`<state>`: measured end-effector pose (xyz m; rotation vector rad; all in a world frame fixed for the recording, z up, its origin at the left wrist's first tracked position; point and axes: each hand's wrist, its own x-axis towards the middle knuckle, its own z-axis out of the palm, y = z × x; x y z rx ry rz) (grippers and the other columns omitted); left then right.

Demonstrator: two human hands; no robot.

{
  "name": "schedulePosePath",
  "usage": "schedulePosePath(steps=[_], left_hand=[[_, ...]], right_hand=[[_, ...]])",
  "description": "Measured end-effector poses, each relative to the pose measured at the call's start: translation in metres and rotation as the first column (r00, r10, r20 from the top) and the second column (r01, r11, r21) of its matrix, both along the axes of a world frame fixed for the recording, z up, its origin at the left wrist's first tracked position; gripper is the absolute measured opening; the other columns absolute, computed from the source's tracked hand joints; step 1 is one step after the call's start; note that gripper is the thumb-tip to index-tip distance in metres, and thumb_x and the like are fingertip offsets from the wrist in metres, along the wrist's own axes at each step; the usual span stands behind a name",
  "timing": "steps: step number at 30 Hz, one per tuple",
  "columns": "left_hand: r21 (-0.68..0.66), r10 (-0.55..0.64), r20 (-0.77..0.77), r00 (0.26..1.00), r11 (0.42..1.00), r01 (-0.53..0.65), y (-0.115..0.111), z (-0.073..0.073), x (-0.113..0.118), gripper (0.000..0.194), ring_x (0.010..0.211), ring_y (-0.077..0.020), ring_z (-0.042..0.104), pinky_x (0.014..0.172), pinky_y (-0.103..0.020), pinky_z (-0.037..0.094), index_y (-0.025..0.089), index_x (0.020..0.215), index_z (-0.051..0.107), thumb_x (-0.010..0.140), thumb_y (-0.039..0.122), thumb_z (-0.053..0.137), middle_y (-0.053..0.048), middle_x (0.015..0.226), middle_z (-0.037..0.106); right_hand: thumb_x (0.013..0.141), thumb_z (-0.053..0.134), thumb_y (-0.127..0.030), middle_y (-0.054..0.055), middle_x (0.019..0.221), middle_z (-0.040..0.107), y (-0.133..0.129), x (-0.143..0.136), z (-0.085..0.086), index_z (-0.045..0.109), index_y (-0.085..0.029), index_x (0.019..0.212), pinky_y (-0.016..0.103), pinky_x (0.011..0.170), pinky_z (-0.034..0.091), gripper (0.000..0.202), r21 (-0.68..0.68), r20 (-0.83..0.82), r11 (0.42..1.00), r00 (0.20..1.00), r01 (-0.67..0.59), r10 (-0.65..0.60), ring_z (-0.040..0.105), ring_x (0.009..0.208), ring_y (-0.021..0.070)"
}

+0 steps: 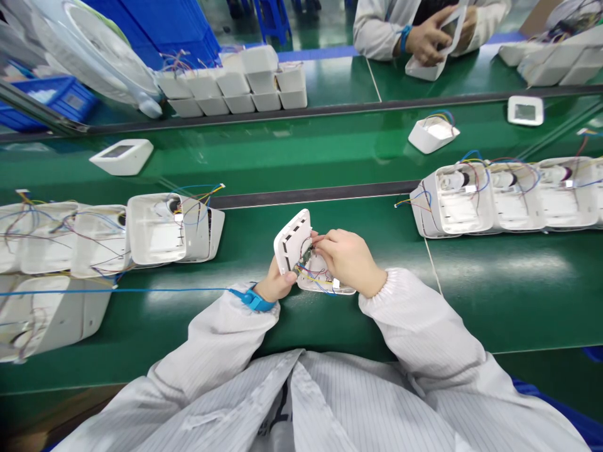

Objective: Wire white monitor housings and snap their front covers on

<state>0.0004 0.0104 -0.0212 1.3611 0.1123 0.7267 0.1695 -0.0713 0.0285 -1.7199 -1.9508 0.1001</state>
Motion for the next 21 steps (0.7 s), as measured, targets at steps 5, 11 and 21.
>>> schedulePosePath(steps=[5,11,21], left_hand=[[-0.007,-0.006,-0.045,0.999,1.0,0.006,0.0002,0.003,0.0003,0.08,0.137,-0.0375,0.044,0.116,-0.056,0.032,0.019,0.144,0.04,0.078,0.056,0.068,-0.018,0.148,0.045],[0.05,-0.031,-0.032,0.999,0.998,0.033,0.0018,0.0054,0.0019,0.077,0.138,-0.0375,0.043,0.116,-0.055,0.032,0.019,0.146,0.039,0.082,0.052,0.066,-0.019,0.154,0.039],[0.137,-0.023,-0.07,0.997,0.99,0.033,0.0012,0.009,0.0018,0.078,0.142,-0.0355,0.039,0.119,-0.054,0.028,0.022,0.151,0.033,0.085,0.051,0.062,-0.015,0.154,0.041]], right_hand=[[0.097,0.049,-0.022,0.006,0.081,0.065,-0.0003,0.0015,0.0007,0.071,-0.017,0.085,0.031,0.072,0.043,0.025,0.0,0.031,0.999,0.999,-0.042,0.042,0.056,0.078,0.0181],[0.097,0.048,-0.023,0.007,0.088,0.069,-0.0009,0.0017,0.0009,0.071,-0.018,0.087,0.032,0.075,0.043,0.026,-0.044,0.041,0.998,0.998,-0.047,0.049,0.057,0.082,0.0187],[0.095,0.049,-0.019,0.007,0.08,0.066,0.0004,-0.0021,-0.0017,0.069,-0.016,0.081,0.032,0.069,0.039,0.024,-0.025,0.15,0.999,0.988,-0.024,0.027,0.054,0.077,0.019]])
